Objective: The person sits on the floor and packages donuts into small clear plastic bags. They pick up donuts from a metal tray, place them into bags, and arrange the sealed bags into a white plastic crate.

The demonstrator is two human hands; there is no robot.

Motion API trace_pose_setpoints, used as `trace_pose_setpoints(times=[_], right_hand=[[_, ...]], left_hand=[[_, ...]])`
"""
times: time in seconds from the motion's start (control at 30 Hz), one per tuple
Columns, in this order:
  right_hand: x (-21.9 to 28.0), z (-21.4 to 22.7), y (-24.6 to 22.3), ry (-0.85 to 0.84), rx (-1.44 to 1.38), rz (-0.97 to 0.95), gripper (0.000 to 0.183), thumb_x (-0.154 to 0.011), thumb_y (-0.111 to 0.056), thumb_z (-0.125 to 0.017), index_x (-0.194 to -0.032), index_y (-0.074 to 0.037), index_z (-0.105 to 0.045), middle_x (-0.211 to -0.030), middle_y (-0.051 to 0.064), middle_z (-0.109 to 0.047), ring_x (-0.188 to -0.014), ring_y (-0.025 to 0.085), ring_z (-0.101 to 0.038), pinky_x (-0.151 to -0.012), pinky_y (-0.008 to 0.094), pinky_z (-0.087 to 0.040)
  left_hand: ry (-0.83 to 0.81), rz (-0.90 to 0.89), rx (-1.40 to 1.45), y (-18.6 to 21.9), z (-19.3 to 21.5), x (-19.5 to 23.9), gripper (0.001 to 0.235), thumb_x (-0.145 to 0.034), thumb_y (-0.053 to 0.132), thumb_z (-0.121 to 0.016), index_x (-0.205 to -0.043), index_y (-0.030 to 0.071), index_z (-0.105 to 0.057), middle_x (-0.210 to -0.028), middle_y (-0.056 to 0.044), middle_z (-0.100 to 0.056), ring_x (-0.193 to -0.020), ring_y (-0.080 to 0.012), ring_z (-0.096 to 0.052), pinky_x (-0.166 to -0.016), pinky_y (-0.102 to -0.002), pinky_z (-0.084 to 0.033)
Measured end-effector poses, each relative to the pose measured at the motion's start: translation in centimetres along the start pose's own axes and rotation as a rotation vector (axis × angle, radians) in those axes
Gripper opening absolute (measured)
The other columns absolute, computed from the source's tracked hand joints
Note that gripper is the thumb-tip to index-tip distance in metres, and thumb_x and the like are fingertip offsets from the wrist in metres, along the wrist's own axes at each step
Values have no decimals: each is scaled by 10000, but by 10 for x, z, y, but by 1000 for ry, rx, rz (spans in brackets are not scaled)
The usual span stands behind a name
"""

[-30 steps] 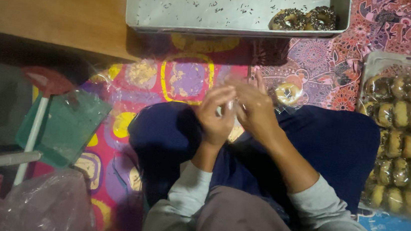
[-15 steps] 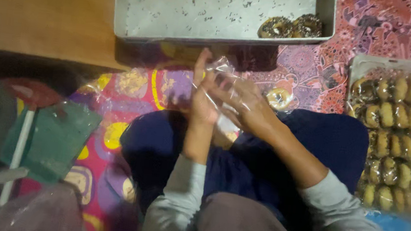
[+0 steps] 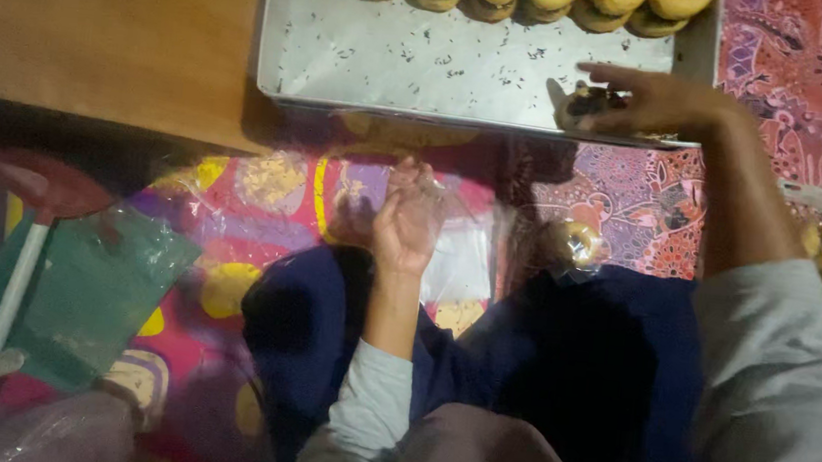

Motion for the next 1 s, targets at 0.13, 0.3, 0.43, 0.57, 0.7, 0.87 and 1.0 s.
trace_pose_setpoints(times=[0.13,0.3,0.43,0.57,0.7,0.87,1.0], right_hand=[[-4,9,14,-21,123,-51,1018,-725,-401,-824,-1625,-358,-349,-1569,151,-479,-1358,389,-540,-1076,512,-478],[-21,-5,14,137,499,131,982,-662,-433,-918,-1515,-257,-464,-1541,127,-500,-1349,382,-519,-1087,600,-370],[-11,-5,8,262,57,57,849,-805,-410,-828,-1524,-85,-514,-1497,218,-578,-1302,370,-611,-1117,491,-509],[42,-10,-43,387,-590,155,870,-854,-387,-789,-1561,-11,-450,-1462,207,-577,-1319,279,-602,-1069,436,-489],[105,-87,-120,123,-1089,315,757,-783,-181,-802,-1457,2,-511,-1434,134,-583,-1298,256,-591,-1126,391,-475],[131,-122,-187,552,-333,182,598,-817,-236,-863,-1365,-107,-660,-1195,159,-632,-1142,339,-625,-975,441,-506],[148,-104,-231,938,-155,294,665,-794,-225,-858,-1411,-116,-636,-1405,223,-536,-1331,432,-476,-1146,535,-397]], left_hand=[[37,15,7,4,17,-1,379,-975,145,-608,-1346,69,-605,-1335,-105,-670,-1219,-249,-607,-1047,-464,-514],[-68,41,110,2,31,-15,299,-971,132,-618,-1252,31,-644,-1248,-163,-685,-1200,-303,-643,-1090,-504,-508],[-40,61,200,-5,57,-20,293,-988,102,-623,-1240,-38,-676,-1187,-202,-688,-1135,-332,-660,-1114,-520,-510],[13,57,277,-1,67,-23,233,-1015,91,-629,-1209,-28,-679,-1258,-197,-675,-1200,-322,-650,-1141,-489,-511],[-55,-80,199,4,36,-20,350,-887,126,-635,-1206,-12,-678,-1252,-200,-678,-1202,-344,-636,-1128,-497,-491],[-37,-275,-53,-4,-23,12,426,-1012,230,-622,-1360,-8,-563,-1412,-232,-614,-1250,-352,-592,-1104,-499,-452],[-8,-242,-142,-29,-72,39,563,-1014,277,-600,-1507,52,-447,-1419,-191,-544,-1259,-335,-585,-1110,-508,-445]])
Point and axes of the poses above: each hand's wrist, its own x-axis away from the middle knuckle, its own z-axis out of the back of the hand, y = z × x, the point moved 7 cm from there along -x, towards the middle knuckle
